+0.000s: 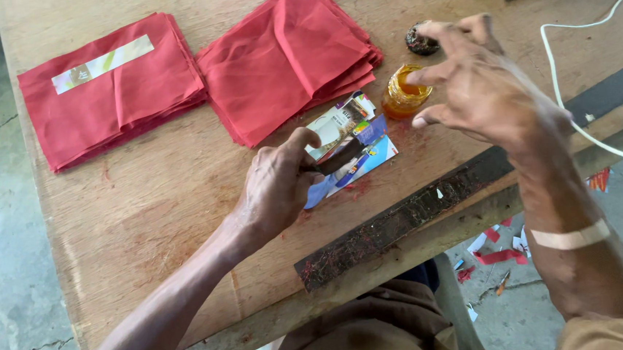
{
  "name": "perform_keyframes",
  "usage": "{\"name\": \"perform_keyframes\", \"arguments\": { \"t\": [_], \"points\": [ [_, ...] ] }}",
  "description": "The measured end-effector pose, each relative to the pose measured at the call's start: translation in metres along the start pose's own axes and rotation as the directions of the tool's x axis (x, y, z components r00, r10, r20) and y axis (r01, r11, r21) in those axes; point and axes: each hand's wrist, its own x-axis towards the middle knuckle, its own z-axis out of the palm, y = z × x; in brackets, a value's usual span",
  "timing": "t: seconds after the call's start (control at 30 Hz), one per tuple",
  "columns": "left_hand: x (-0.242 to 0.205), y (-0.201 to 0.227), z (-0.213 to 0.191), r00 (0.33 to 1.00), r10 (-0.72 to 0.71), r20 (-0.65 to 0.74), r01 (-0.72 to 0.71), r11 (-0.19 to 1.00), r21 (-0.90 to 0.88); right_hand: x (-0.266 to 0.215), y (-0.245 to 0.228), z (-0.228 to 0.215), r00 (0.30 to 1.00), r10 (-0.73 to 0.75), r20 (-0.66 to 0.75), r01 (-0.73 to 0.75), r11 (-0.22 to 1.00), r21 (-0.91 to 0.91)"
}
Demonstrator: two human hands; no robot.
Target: The person glues decorative paper strips onto rectangular red fabric pieces. The person spreads glue from a jar onto the paper strips by hand and presses them onto the center of each fabric piece, smoothing them down and stacking the finished items.
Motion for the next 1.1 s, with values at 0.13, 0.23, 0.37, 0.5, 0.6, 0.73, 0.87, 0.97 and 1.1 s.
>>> {"name": "perform_keyframes", "arguments": {
  "t": [0.13, 0.23, 0.37, 0.5, 0.6, 0.73, 0.87, 0.97, 1.1],
  "points": [
    [-0.003, 0.006, -0.005, 0.98, -0.188, 0.065, 0.179, 0.977, 0.117, 0.011, 0.001, 0.011, 0.993, 0.011, 0.114, -0.018, 0.998, 0.059],
    [-0.009, 0.007, -0.009, 0.996, -0.084, 0.007, 0.083, 0.988, 0.127, -0.001, 0.007, 0.01, 0.983, -0.146, -0.114, 0.147, 0.989, -0.004],
    [-0.012, 0.008, -0.011, 0.995, 0.067, -0.078, -0.062, 0.996, 0.06, -0.028, -0.001, 0.006, 0.954, -0.146, -0.261, 0.144, 0.989, -0.028],
    [-0.011, 0.013, -0.01, 0.983, -0.184, -0.02, 0.18, 0.975, -0.129, -0.038, -0.009, 0.004, 0.918, -0.164, -0.361, 0.195, 0.98, 0.051],
    [-0.013, 0.02, -0.009, 0.954, -0.301, 0.003, 0.297, 0.938, -0.181, -0.043, -0.007, 0.009, 0.909, -0.173, -0.378, 0.214, 0.974, 0.068],
    [-0.018, 0.028, -0.01, 0.988, -0.11, -0.106, 0.103, 0.992, -0.074, -0.048, -0.005, 0.016, 0.913, -0.158, -0.377, 0.198, 0.978, 0.068],
    [-0.023, 0.032, -0.01, 0.993, 0.012, -0.121, -0.015, 1.0, -0.024, -0.049, -0.012, 0.013, 0.912, -0.191, -0.364, 0.203, 0.979, -0.003],
    [-0.028, 0.037, -0.005, 0.986, 0.094, -0.138, -0.098, 0.995, -0.023, -0.068, -0.023, 0.004, 0.875, -0.156, -0.459, 0.17, 0.985, -0.011],
    [-0.034, 0.048, 0.021, 0.996, 0.072, -0.06, -0.088, 0.931, -0.355, -0.12, -0.038, 0.002, 0.802, -0.05, -0.595, 0.208, 0.958, 0.199]
  ]
}}
